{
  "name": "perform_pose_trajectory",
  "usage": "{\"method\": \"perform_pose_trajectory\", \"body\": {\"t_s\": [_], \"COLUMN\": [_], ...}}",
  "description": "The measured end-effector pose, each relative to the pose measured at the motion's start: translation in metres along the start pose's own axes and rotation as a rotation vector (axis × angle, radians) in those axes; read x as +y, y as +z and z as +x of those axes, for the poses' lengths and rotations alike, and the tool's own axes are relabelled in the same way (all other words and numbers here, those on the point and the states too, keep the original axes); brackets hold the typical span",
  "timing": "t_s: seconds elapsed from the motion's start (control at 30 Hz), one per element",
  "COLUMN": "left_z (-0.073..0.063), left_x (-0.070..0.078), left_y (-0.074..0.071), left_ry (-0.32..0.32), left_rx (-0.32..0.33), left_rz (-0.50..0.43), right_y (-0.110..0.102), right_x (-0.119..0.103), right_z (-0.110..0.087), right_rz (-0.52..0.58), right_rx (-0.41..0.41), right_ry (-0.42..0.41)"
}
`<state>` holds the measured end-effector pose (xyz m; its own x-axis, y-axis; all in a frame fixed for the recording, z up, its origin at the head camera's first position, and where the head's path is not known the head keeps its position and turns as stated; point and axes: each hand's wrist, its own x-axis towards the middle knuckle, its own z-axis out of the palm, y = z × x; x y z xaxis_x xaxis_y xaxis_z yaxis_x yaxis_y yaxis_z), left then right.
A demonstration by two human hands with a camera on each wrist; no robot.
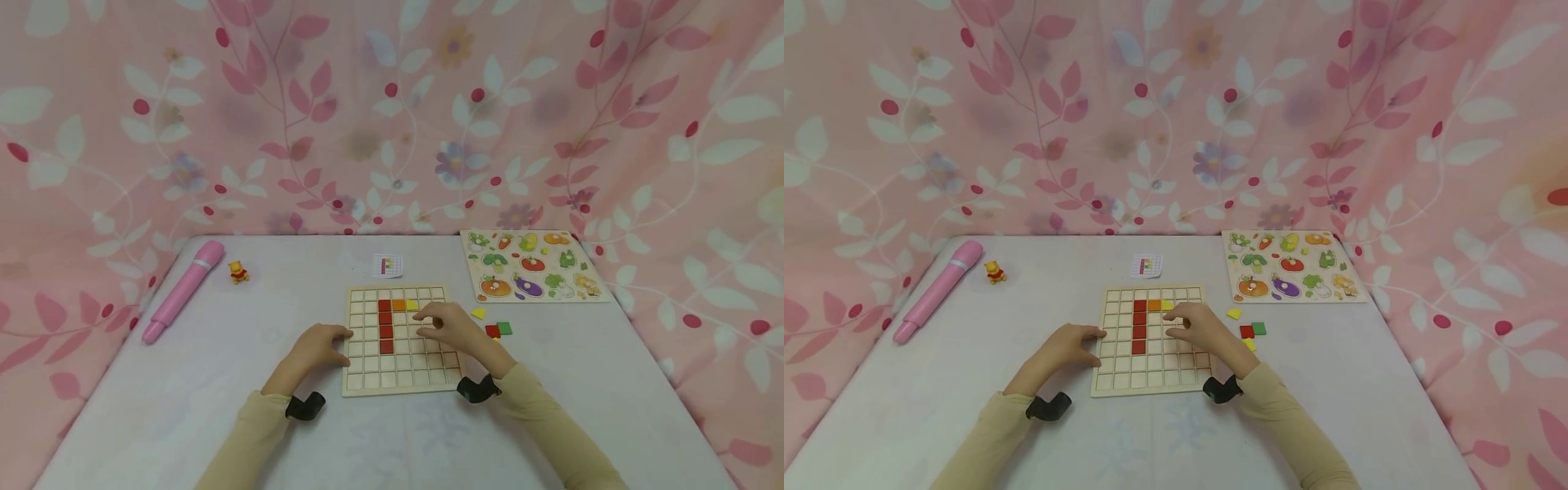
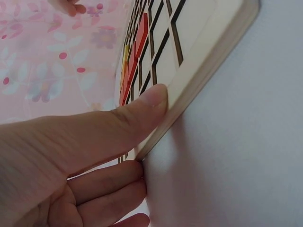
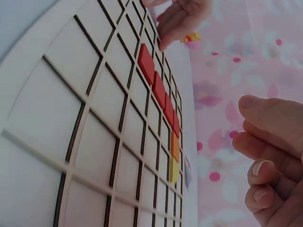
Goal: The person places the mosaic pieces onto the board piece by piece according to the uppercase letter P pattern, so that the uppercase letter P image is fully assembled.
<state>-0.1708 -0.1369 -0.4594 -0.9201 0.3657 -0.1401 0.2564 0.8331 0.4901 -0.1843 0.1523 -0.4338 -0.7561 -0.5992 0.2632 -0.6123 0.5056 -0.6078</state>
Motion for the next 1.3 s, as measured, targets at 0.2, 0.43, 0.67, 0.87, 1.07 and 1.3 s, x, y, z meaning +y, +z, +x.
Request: {"method": "perform_pose_trajectory", "body": {"t_s": [0.2, 0.43, 0.67, 0.87, 1.07, 1.3], "left_z": [0.0, 0.0, 0.0, 0.0, 0.0, 0.0], "left_x": [0.0, 0.0, 0.001, 0.003, 0.004, 0.003], "left_y": [-0.002, -0.001, -0.002, -0.005, -0.005, -0.004], "left_ry": [-0.004, 0.007, -0.002, -0.011, -0.007, -0.001], "left_rx": [0.002, -0.01, -0.018, -0.018, -0.014, -0.006], "left_rz": [-0.006, 0.006, 0.005, 0.009, 0.014, 0.012], "right_y": [-0.023, -0.054, -0.071, -0.075, -0.072, -0.066], "right_x": [0.011, 0.025, 0.04, 0.057, 0.069, 0.074], "right_z": [-0.019, -0.041, -0.06, -0.075, -0.079, -0.081], "right_rz": [-0.064, -0.115, -0.14, -0.122, -0.108, -0.087], "right_rx": [0.073, 0.079, -0.002, -0.014, -0.048, -0.126], "right_ry": [0.027, 0.128, 0.259, 0.28, 0.279, 0.398]}}
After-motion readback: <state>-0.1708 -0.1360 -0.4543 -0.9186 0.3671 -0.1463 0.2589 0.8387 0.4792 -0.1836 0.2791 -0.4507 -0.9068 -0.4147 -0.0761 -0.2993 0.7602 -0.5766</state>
